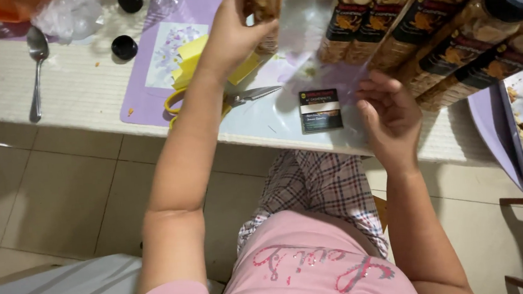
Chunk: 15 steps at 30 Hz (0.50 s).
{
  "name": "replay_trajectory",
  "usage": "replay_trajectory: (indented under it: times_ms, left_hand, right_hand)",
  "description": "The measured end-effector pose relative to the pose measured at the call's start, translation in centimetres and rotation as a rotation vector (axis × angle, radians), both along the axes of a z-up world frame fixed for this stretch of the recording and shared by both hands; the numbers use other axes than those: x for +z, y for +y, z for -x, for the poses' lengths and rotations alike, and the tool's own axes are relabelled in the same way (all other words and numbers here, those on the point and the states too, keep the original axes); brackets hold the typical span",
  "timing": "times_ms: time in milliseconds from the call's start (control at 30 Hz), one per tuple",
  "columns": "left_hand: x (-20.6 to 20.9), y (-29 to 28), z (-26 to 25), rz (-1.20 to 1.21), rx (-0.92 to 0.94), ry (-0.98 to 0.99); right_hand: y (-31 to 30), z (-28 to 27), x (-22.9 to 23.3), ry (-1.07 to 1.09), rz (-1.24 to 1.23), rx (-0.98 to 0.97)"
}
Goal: Cutting labels from a sheet and applying them to plastic jars containing snacks.
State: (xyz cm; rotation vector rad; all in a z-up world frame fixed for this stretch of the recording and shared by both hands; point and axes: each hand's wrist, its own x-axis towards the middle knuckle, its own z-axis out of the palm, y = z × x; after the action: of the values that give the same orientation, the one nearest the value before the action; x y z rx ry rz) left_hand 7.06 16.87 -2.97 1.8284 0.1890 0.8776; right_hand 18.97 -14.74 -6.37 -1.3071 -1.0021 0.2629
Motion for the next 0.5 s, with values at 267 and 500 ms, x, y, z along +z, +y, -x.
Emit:
replay_trajectory:
  times_ms: [267, 500]
  left_hand:
    - [4.6, -7.0, 2.4, -0.243, 0.339, 0.104]
    - [3.2, -13.3, 5.1, -0.310, 0.443, 0.076]
  right_hand:
    - [0.0, 0.1, 0.2, -0.024, 0.005, 0.018]
    - [0.0, -0.3, -0.5, -0.060, 0.029, 0.021]
